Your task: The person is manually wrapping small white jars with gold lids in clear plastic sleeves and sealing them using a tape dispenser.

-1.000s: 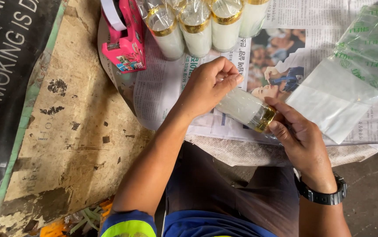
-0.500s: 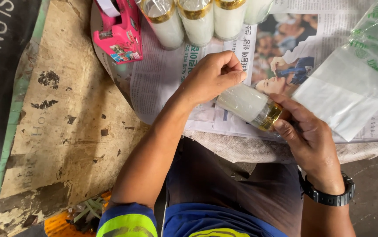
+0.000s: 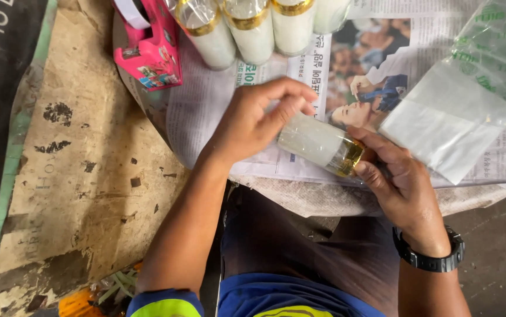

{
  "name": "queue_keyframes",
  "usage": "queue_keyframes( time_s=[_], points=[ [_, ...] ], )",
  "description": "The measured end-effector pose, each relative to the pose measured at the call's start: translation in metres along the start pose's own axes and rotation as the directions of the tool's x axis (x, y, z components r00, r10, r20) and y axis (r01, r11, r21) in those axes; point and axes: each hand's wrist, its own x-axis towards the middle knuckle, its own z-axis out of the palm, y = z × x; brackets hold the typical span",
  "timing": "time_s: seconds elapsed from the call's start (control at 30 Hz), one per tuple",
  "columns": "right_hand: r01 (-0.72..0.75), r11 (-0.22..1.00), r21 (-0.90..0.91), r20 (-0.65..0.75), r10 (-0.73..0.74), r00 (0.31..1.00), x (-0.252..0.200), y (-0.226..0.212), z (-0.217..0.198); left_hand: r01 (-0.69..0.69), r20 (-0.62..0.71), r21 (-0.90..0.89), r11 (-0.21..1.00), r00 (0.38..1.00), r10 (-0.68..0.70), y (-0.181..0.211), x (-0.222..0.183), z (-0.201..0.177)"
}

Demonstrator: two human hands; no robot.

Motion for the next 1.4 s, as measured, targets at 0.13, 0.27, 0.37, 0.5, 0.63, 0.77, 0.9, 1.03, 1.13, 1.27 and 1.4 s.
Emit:
queue_keyframes(
  time_s=[0.13, 0.27, 0.37, 0.5, 0.63, 0.77, 0.9, 1.03, 1.13, 1.27, 1.4],
  points=[
    [0.021, 1.0, -0.004, -0.002, -0.021, 1.0, 0.0, -0.002, 0.001, -0.079, 0.084, 0.062, 0.995, 0.994, 0.073, -0.022, -0.014, 0.007],
    [-0.003, 1.0, -0.024, -0.011, 0.003, 1.0, -0.001, 0.003, 0.0, -0.054, 0.147, 0.271, 0.961, 0.989, 0.014, -0.029, -0.023, 0.005],
    [0.014, 1.0, -0.015, -0.005, -0.014, 1.0, -0.004, 0.005, 0.001, -0.045, 0.202, 0.385, 0.922, 0.979, -0.037, -0.028, -0.035, 0.006],
    [0.043, 0.999, 0.015, -0.02, -0.043, 0.999, -0.004, 0.006, 0.003, -0.022, 0.181, 0.408, 0.913, 0.982, -0.057, -0.017, -0.033, 0.003],
    [0.059, 0.997, 0.05, -0.026, -0.058, 0.998, -0.003, 0.0, 0.002, -0.001, 0.212, 0.412, 0.911, 0.973, -0.095, 0.022, -0.015, -0.007],
    [0.134, 0.987, -0.094, -0.083, -0.141, 0.986, -0.001, -0.017, -0.002, -0.186, 0.349, 0.652, 0.735, 0.934, -0.074, 0.056, 0.011, -0.007],
    [0.159, 0.987, 0.001, -0.117, -0.158, 0.98, 0.007, -0.028, -0.002, -0.322, 0.489, 0.758, 0.567, 0.856, -0.167, 0.06, 0.027, 0.011],
    [0.184, 0.983, 0.014, -0.085, -0.183, 0.979, 0.014, -0.033, 0.004, -0.242, 0.442, 0.666, 0.706, 0.89, -0.111, 0.071, 0.027, 0.008],
    [0.12, 0.98, 0.16, -0.093, -0.106, 0.99, 0.014, -0.04, 0.004, 0.049, 0.217, 0.561, 0.827, 0.955, -0.204, 0.073, 0.016, -0.001],
    [0.11, 0.984, 0.138, -0.087, -0.099, 0.991, 0.015, -0.036, 0.003, -0.064, -0.027, 0.4, 0.914, 0.996, 0.082, 0.054, 0.001, 0.021],
    [0.242, 0.962, 0.129, -0.104, -0.23, 0.968, 0.017, -0.04, -0.005, -0.071, -0.146, 0.359, 0.93, 0.98, 0.132, 0.05, 0.002, 0.035]
  ],
)
